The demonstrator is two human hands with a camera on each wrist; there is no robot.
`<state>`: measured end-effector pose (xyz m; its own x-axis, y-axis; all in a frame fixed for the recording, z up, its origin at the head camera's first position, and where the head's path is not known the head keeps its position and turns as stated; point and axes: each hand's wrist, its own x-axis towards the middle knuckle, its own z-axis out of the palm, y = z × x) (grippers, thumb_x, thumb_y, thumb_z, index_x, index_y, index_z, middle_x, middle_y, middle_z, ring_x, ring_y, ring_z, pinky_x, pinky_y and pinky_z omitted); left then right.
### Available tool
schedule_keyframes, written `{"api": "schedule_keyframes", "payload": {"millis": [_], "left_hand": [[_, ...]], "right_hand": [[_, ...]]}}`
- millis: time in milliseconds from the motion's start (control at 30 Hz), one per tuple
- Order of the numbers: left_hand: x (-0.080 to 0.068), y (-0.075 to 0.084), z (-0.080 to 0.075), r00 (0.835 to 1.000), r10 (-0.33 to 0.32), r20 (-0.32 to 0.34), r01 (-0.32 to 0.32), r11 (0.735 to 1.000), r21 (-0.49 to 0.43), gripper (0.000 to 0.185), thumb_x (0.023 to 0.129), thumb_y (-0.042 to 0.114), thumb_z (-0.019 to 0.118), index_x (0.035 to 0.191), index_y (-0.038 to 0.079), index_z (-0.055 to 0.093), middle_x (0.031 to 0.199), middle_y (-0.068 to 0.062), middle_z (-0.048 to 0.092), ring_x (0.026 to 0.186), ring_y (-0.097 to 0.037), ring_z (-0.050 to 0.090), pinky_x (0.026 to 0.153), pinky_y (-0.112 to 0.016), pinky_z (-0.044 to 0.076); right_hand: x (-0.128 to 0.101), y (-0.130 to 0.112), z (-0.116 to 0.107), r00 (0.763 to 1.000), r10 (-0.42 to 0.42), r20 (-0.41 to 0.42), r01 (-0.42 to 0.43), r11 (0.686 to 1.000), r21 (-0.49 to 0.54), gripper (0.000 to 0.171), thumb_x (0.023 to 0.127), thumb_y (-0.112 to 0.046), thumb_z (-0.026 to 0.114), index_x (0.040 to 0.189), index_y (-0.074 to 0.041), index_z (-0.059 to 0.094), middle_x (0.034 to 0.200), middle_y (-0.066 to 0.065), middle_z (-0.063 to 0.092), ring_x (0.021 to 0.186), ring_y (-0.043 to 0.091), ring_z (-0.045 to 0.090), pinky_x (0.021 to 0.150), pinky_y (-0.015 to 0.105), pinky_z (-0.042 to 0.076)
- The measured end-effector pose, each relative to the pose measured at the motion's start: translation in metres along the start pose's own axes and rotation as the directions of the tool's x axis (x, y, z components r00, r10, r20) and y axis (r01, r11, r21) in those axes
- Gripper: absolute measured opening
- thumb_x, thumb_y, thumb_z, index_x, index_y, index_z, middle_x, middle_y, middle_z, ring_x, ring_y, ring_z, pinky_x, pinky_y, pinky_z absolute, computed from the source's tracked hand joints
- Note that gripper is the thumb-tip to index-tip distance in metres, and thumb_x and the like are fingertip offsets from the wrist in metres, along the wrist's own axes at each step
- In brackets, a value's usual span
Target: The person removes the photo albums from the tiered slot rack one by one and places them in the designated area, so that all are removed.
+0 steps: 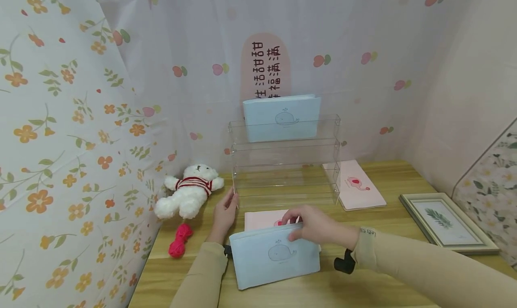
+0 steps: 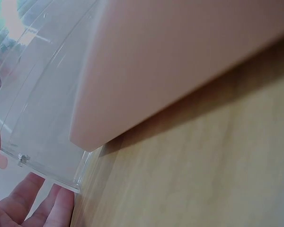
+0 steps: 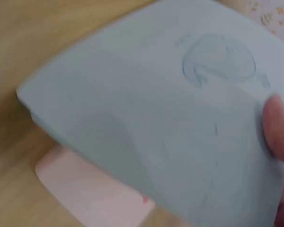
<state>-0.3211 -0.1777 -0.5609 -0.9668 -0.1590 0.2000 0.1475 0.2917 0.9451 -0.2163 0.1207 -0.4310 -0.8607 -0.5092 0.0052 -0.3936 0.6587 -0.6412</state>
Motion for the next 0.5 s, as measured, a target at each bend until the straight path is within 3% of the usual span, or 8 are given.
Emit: {"api": "schedule_keyframes", "payload": {"millis": [267,500], "left_hand": [[0.002,-0.004,0.000,1.000,0.012,0.002,-0.012,1.000,-0.007,0.045,0.103,0.028,0.063,0.146,0.019,0.058,0.136,-0.011,0.069,0.122,-0.032,0.067,0.105,-0.052,0.052],[0.002,-0.004,0.000,1.000,0.005,-0.003,-0.005,1.000,-0.012,0.044,0.102,0.030,0.063,0.145,0.021,0.059,0.137,-0.010,0.068,0.124,-0.031,0.066,0.106,-0.052,0.052]], "right_hand": [[0.007,0.007,-0.008,0.983,-0.072,0.171,0.078,0.997,-0.028,0.040,0.075,-0.020,0.091,0.108,-0.031,0.072,0.090,-0.009,0.065,0.078,0.016,0.060,0.069,0.024,0.051],[0.008,0.016,0.004,0.969,-0.030,0.244,0.047,0.997,-0.063,0.041,0.074,-0.025,0.092,0.107,-0.034,0.071,0.091,-0.012,0.063,0.080,0.012,0.059,0.069,0.021,0.055]]}}
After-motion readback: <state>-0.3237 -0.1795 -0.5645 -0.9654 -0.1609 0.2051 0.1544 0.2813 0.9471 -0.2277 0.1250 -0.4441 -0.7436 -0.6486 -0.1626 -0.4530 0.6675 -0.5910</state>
